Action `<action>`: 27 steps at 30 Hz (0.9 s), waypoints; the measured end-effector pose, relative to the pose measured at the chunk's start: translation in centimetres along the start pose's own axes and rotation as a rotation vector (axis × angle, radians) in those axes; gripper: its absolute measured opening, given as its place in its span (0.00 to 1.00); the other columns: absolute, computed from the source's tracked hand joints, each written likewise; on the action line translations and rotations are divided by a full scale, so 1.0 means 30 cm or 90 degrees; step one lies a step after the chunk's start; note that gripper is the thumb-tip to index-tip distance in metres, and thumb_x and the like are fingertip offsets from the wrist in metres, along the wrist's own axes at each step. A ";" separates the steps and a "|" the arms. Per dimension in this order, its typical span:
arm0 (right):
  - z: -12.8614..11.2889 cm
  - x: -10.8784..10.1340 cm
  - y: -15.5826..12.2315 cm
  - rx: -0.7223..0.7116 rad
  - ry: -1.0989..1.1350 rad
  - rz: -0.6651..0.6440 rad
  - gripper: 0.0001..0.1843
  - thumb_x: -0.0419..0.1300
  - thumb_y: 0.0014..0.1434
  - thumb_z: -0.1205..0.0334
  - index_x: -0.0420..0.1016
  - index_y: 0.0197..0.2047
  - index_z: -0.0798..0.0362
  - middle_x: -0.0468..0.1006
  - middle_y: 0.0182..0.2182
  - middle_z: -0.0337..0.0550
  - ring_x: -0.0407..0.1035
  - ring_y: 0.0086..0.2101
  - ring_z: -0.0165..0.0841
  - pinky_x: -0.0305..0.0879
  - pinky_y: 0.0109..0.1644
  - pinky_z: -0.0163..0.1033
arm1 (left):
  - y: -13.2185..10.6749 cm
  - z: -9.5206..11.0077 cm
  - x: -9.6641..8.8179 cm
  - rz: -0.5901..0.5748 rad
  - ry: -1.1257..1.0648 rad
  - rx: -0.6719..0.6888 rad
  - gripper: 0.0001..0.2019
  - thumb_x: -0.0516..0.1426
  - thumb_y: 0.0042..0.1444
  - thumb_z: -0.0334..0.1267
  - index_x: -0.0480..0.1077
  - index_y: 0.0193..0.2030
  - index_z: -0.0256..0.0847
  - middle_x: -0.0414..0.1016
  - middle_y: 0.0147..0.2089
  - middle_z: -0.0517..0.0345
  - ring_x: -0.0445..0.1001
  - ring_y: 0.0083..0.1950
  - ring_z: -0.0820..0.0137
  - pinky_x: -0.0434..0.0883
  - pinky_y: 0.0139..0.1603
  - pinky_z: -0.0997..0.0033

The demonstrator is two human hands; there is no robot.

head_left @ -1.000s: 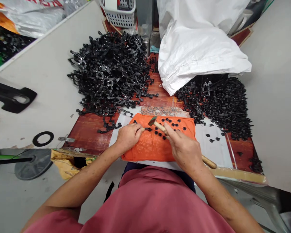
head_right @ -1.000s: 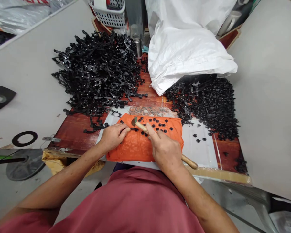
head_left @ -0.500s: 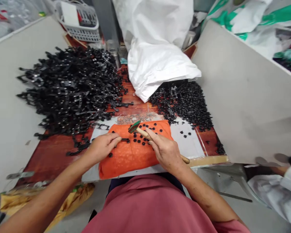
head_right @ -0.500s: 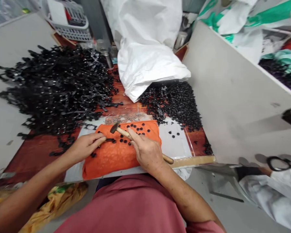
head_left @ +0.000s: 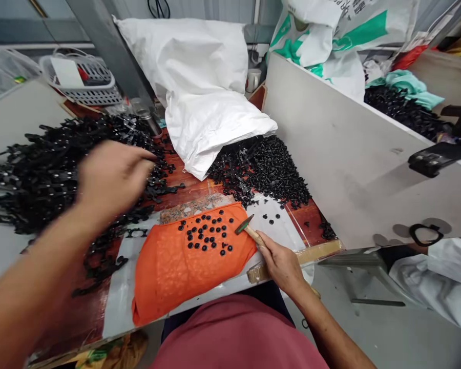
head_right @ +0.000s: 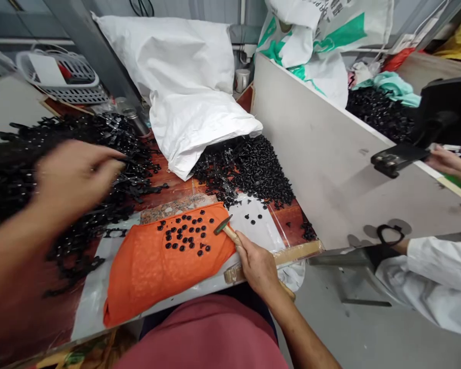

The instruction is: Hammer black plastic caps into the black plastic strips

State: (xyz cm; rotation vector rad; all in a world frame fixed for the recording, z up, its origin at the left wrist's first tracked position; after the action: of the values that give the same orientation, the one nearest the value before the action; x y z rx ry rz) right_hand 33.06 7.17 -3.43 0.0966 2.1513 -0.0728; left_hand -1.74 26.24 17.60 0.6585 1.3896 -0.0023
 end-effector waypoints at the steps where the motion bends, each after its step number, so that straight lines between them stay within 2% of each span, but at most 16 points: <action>1: 0.005 0.004 0.007 0.005 -0.002 -0.005 0.24 0.49 0.74 0.56 0.69 0.70 0.42 0.85 0.51 0.42 0.82 0.46 0.39 0.77 0.46 0.42 | 0.048 0.176 0.119 -0.037 -0.033 0.080 0.20 0.47 0.70 0.44 0.78 0.49 0.38 0.76 0.47 0.56 0.70 0.52 0.67 0.66 0.57 0.65; 2: 0.008 0.008 0.013 0.007 -0.001 -0.013 0.24 0.49 0.74 0.56 0.69 0.70 0.42 0.86 0.50 0.43 0.82 0.45 0.40 0.77 0.45 0.42 | 0.078 0.358 0.249 -0.101 -0.060 0.182 0.17 0.50 0.68 0.41 0.79 0.48 0.40 0.76 0.46 0.53 0.71 0.50 0.65 0.67 0.54 0.66; 3: 0.010 0.011 0.017 0.008 0.001 -0.022 0.24 0.48 0.75 0.55 0.69 0.70 0.43 0.86 0.50 0.43 0.82 0.45 0.40 0.77 0.45 0.42 | 0.097 0.510 0.362 -0.148 -0.078 0.258 0.14 0.51 0.67 0.37 0.80 0.47 0.42 0.76 0.43 0.51 0.71 0.47 0.64 0.67 0.51 0.65; 4: 0.011 0.012 0.020 0.008 0.004 -0.030 0.24 0.48 0.75 0.55 0.69 0.70 0.43 0.86 0.49 0.44 0.82 0.45 0.40 0.76 0.45 0.42 | 0.109 0.634 0.454 -0.175 -0.088 0.315 0.14 0.52 0.66 0.34 0.79 0.47 0.44 0.76 0.44 0.50 0.71 0.47 0.62 0.67 0.51 0.63; 6: 0.009 0.012 0.020 0.006 0.009 -0.037 0.24 0.48 0.75 0.55 0.69 0.70 0.44 0.86 0.49 0.45 0.82 0.45 0.40 0.76 0.45 0.41 | 0.134 0.787 0.582 -0.193 -0.099 0.367 0.14 0.52 0.66 0.31 0.78 0.48 0.45 0.76 0.48 0.47 0.70 0.50 0.59 0.65 0.52 0.59; 7: 0.007 0.009 0.019 0.005 0.008 -0.035 0.24 0.48 0.75 0.55 0.69 0.70 0.44 0.86 0.49 0.45 0.82 0.45 0.40 0.75 0.45 0.41 | 0.142 0.833 0.627 -0.202 -0.102 0.390 0.15 0.52 0.65 0.30 0.78 0.49 0.45 0.77 0.49 0.46 0.70 0.52 0.58 0.64 0.53 0.58; 9: -0.001 0.003 0.015 -0.002 0.011 -0.028 0.24 0.49 0.75 0.56 0.69 0.70 0.44 0.86 0.49 0.45 0.82 0.44 0.40 0.75 0.45 0.41 | 0.156 0.882 0.686 -0.223 -0.104 0.436 0.14 0.51 0.66 0.29 0.77 0.48 0.44 0.78 0.49 0.46 0.69 0.54 0.57 0.62 0.57 0.55; 11: -0.008 -0.001 0.011 -0.009 0.025 -0.025 0.24 0.51 0.74 0.57 0.69 0.70 0.44 0.85 0.50 0.45 0.82 0.44 0.40 0.75 0.46 0.41 | 0.186 0.884 0.710 -0.240 -0.113 0.440 0.12 0.52 0.66 0.30 0.77 0.46 0.43 0.79 0.46 0.46 0.70 0.54 0.57 0.60 0.61 0.52; 12: -0.009 -0.003 0.009 -0.010 0.039 -0.024 0.24 0.51 0.73 0.58 0.69 0.70 0.44 0.85 0.50 0.45 0.82 0.44 0.40 0.75 0.47 0.41 | 0.211 0.870 0.709 -0.241 -0.129 0.416 0.11 0.53 0.66 0.31 0.76 0.47 0.42 0.79 0.45 0.47 0.71 0.54 0.57 0.60 0.62 0.52; 15: 0.009 -0.003 0.003 -0.007 0.104 -0.021 0.24 0.51 0.73 0.58 0.70 0.69 0.44 0.85 0.51 0.45 0.81 0.46 0.40 0.75 0.50 0.42 | 0.285 0.787 0.645 -0.203 -0.272 0.257 0.12 0.55 0.65 0.35 0.72 0.54 0.42 0.77 0.49 0.49 0.72 0.54 0.60 0.64 0.61 0.57; 17: 0.029 0.005 -0.001 -0.008 0.165 -0.022 0.24 0.50 0.73 0.56 0.70 0.68 0.44 0.85 0.51 0.44 0.81 0.46 0.40 0.74 0.51 0.43 | 0.284 0.715 0.592 -0.192 -0.449 0.124 0.14 0.54 0.65 0.38 0.69 0.57 0.42 0.75 0.47 0.53 0.74 0.48 0.65 0.69 0.53 0.63; 19: 0.053 0.008 0.001 -0.005 0.249 -0.014 0.23 0.50 0.73 0.55 0.74 0.66 0.44 0.85 0.50 0.42 0.80 0.46 0.40 0.75 0.50 0.42 | 0.222 0.653 0.565 -0.223 -0.637 -0.009 0.15 0.54 0.65 0.41 0.66 0.56 0.42 0.72 0.40 0.59 0.72 0.38 0.71 0.70 0.43 0.69; 21: 0.077 -0.009 0.013 0.018 0.346 0.018 0.22 0.54 0.69 0.52 0.78 0.60 0.48 0.85 0.47 0.43 0.80 0.44 0.40 0.75 0.48 0.42 | 0.113 0.616 0.547 -0.265 -0.767 -0.110 0.16 0.58 0.61 0.43 0.66 0.53 0.43 0.69 0.36 0.63 0.70 0.34 0.74 0.69 0.39 0.73; 24: 0.081 -0.067 0.049 0.075 0.451 0.083 0.20 0.62 0.61 0.50 0.79 0.52 0.53 0.84 0.40 0.44 0.77 0.39 0.39 0.74 0.45 0.41 | -0.070 0.610 0.504 -0.312 -0.824 -0.153 0.18 0.63 0.54 0.41 0.68 0.50 0.42 0.70 0.36 0.64 0.70 0.37 0.74 0.69 0.42 0.74; 26: 0.029 -0.096 0.087 0.090 0.478 0.072 0.20 0.63 0.60 0.51 0.78 0.51 0.53 0.78 0.31 0.38 0.71 0.30 0.34 0.71 0.37 0.38 | -0.180 0.627 0.485 -0.358 -0.817 -0.159 0.17 0.64 0.53 0.39 0.69 0.49 0.42 0.70 0.35 0.64 0.70 0.36 0.74 0.68 0.40 0.74; 27: -0.012 -0.104 0.109 0.085 0.507 0.055 0.21 0.62 0.60 0.50 0.77 0.52 0.52 0.76 0.30 0.36 0.69 0.28 0.32 0.69 0.35 0.37 | -0.225 0.637 0.477 -0.379 -0.805 -0.159 0.15 0.63 0.53 0.38 0.69 0.48 0.42 0.70 0.35 0.64 0.69 0.35 0.74 0.67 0.38 0.74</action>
State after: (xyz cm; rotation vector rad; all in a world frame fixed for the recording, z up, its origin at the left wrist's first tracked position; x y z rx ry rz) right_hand 34.79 10.33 -0.69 0.3424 2.9306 -0.1458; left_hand 15.98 17.82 2.43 -0.0588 0.2871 -0.6076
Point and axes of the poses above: each hand's wrist, its own y-axis towards the middle knuckle, its own x-axis out of the palm, z = x × y, the point moved 10 cm from there along y, towards the middle knuckle
